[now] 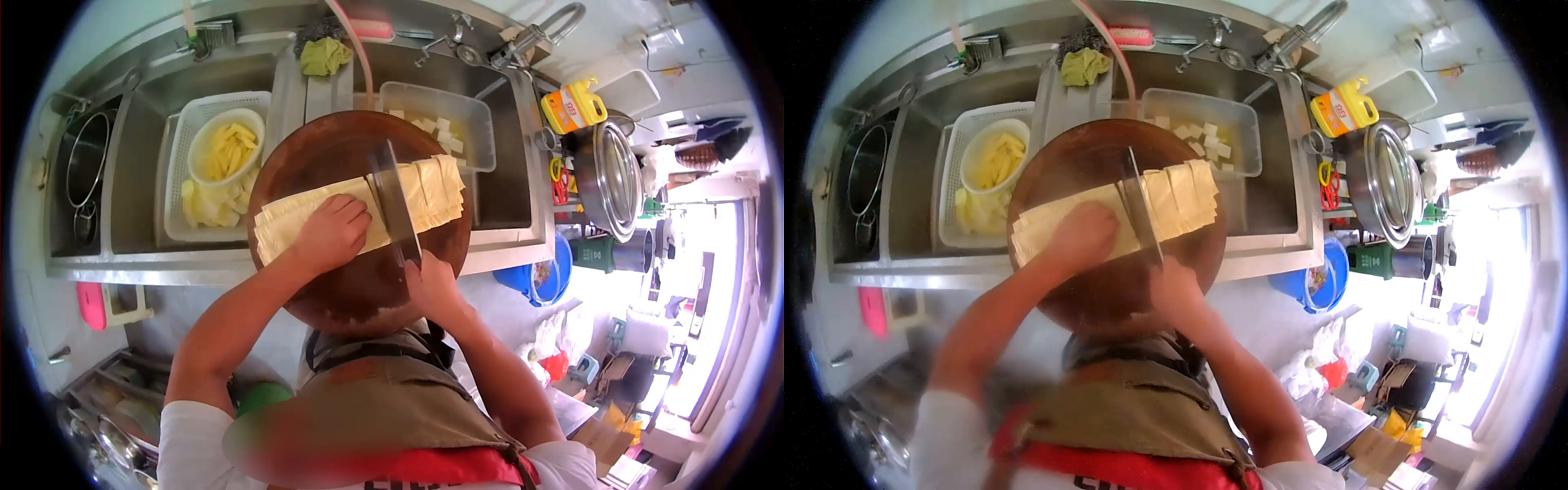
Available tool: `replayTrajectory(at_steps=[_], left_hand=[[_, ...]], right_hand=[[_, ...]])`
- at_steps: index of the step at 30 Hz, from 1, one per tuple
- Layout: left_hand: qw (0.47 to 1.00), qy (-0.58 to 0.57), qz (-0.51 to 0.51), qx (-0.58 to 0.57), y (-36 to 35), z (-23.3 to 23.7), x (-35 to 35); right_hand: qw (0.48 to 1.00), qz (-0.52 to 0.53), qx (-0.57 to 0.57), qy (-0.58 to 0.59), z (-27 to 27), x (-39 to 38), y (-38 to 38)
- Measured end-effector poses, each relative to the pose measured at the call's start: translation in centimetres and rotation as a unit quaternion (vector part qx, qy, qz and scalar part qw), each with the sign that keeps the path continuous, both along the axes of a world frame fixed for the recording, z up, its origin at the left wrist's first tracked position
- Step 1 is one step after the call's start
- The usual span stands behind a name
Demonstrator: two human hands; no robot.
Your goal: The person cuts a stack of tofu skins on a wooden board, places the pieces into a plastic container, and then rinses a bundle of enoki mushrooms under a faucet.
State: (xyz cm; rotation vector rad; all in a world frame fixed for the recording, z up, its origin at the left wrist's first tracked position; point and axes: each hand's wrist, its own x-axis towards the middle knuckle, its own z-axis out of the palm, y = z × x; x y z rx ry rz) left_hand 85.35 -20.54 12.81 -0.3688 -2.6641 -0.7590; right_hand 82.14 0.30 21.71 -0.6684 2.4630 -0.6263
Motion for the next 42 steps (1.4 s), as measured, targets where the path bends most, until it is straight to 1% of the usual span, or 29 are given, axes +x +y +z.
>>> replayTrajectory(at_steps=[1,2,4,6,7,9,10,12,15,17,20,23,26,29,32,34,36,39,42], left_hand=[[1.0,0.0,0.013,-0.009,-0.3,0.0,0.6],[1.0,-0.003,0.02,-0.017,-0.6,0.1,1.4],[0.999,0.0,0.023,-0.023,-0.9,0.1,2.2],[1.0,0.013,0.017,-0.016,-1.2,0.2,2.3],[1.0,0.007,0.019,-0.017,-1.2,0.3,2.3],[1.0,-0.005,0.021,-0.017,-1.1,0.6,2.2],[1.0,-0.004,0.021,-0.017,-1.1,0.5,2.2],[1.0,-0.003,0.021,-0.018,-1.2,0.4,2.2],[1.0,0.01,0.022,-0.014,-1.2,0.2,2.1],[1.0,0.006,0.017,-0.013,-1.2,0.2,2.1],[1.0,0.0,0.024,-0.019,-1.2,0.3,2.2],[0.999,0.007,0.028,-0.018,-1.1,0.2,2.3],[0.999,0.02,0.035,-0.005,-0.9,0.0,2.1],[0.998,0.003,0.057,-0.01,-1.0,0.3,3.6],[0.997,-0.001,0.04,-0.067,-2.9,0.7,4.9],[0.997,-0.013,0.012,-0.08,-3.5,0.6,5.8],[0.997,-0.021,-0.002,-0.071,-4.3,0.6,5.2],[0.999,0.015,0.003,-0.05,-4.3,0.5,5.2],[0.996,-0.004,-0.005,-0.093,-4.6,0.6,5.2]], right_hand=[[1.0,-0.03,0.002,-0.006,-0.1,0.8,0.5],[0.989,0.104,0.009,0.104,-0.7,1.5,1.3],[0.966,0.194,-0.015,0.171,-1.6,2.5,1.9],[0.958,0.218,0.005,0.185,-1.5,2.9,1.1],[0.966,0.195,0.039,0.162,-1.4,3.3,0.0],[0.955,0.211,0.086,0.189,-1.3,3.8,-0.4],[0.933,0.25,0.097,0.239,-1.4,4.0,-0.3],[0.927,0.256,0.098,0.257,-1.5,4.2,-0.4],[0.976,0.146,0.078,0.14,-0.9,4.4,-1.2],[0.996,0.05,0.069,0.032,-0.3,4.3,-2.1],[0.997,0.002,0.082,0.003,-1.7,3.8,-2.8],[0.995,0.092,0.048,0.007,-2.0,2.5,-2.9],[1.0,-0.011,-0.002,-0.027,-2.5,2.0,-2.2],[0.998,-0.046,-0.027,-0.028,-2.1,2.1,-1.2],[0.998,-0.036,-0.042,-0.025,-0.3,3.8,-1.4],[0.999,0.045,-0.007,0.027,0.1,4.9,-1.5],[0.995,0.083,0.011,0.06,0.3,5.2,-2.4],[0.997,0.065,0.012,0.044,0.4,6.8,-3.5],[0.999,0.023,0.023,0.039,1.4,7.4,-5.4]])
